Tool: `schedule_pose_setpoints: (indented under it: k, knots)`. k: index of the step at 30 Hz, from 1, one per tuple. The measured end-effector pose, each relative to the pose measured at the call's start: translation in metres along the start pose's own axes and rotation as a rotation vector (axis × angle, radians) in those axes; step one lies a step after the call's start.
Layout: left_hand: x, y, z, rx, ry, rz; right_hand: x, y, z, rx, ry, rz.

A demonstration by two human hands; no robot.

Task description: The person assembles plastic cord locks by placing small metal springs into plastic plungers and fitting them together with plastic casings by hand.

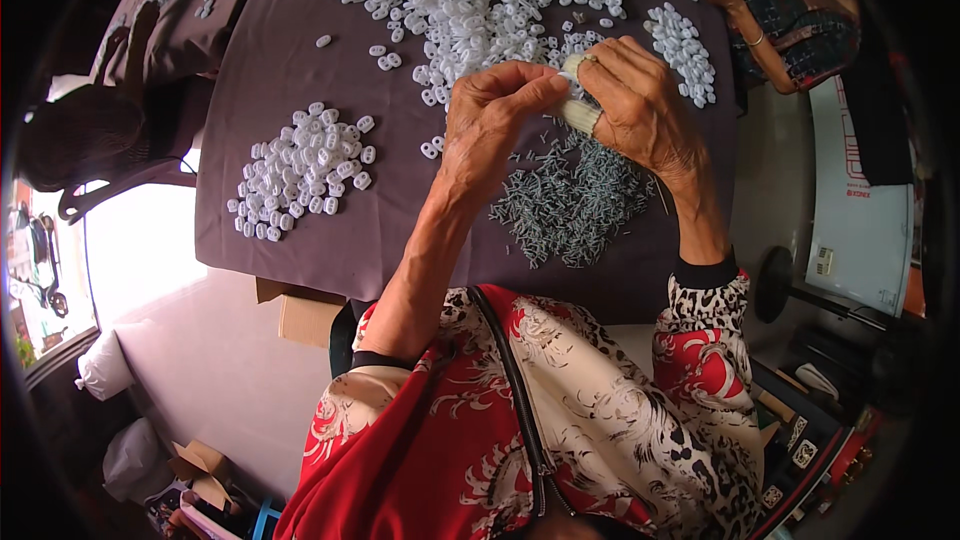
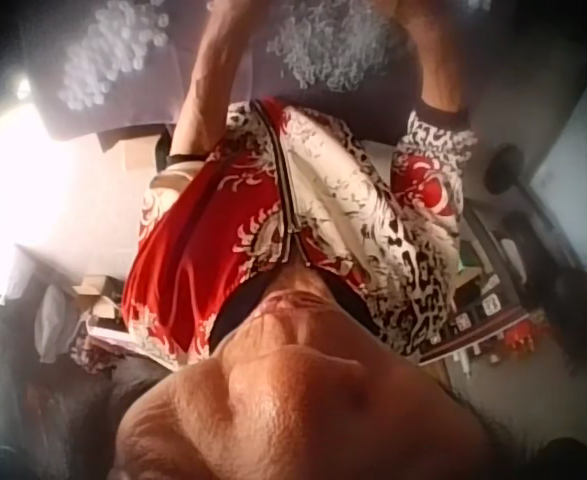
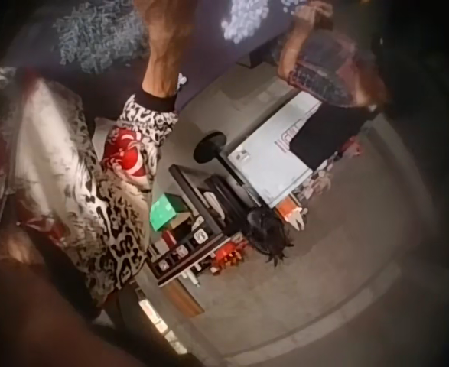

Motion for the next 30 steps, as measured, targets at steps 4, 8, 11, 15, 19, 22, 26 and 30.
schedule_pose_setpoints:
  k: [4, 8, 11, 15, 19, 22, 26, 30]
  knots:
    - [0.001, 0.001, 0.005, -0.073, 0.042, 0.017, -0.001, -0.001, -0.001, 0.025, -0.056, 0.008]
    - [0.001, 0.000, 0.002, -0.071, 0.010, 0.027, -0.001, 0.000, 0.000, 0.032, -0.082, -0.041]
    - [-0.001, 0.000, -0.001, -0.079, 0.025, 0.047, 0.000, 0.001, 0.003, 0.053, -0.093, -0.071]
    - [-0.001, 0.001, -0.001, -0.039, 0.018, 0.042, -0.002, 0.000, 0.001, -0.035, -0.111, -0.048]
    - [-0.003, 0.001, -0.005, -0.047, -0.018, 0.059, -0.001, 0.004, 0.005, -0.044, -0.117, -0.042]
    - [-0.003, 0.002, -0.007, -0.044, -0.019, 0.069, 0.000, 0.004, 0.007, -0.066, -0.125, -0.046]
    - [-0.002, 0.003, -0.008, -0.051, -0.021, 0.083, 0.002, 0.007, 0.010, -0.059, -0.117, -0.062]
    - [-0.007, 0.003, -0.012, -0.038, -0.027, 0.067, -0.001, 0.005, 0.009, -0.055, -0.106, -0.034]
Point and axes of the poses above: each hand's wrist, its own x-axis away from the middle knuckle, its own y-axis out of the palm, z = x × y, the point moved 3 cm from there along -x, towards the middle knuckle, and after that the axes turned 11 degrees about -x, right-handed, at the moved point
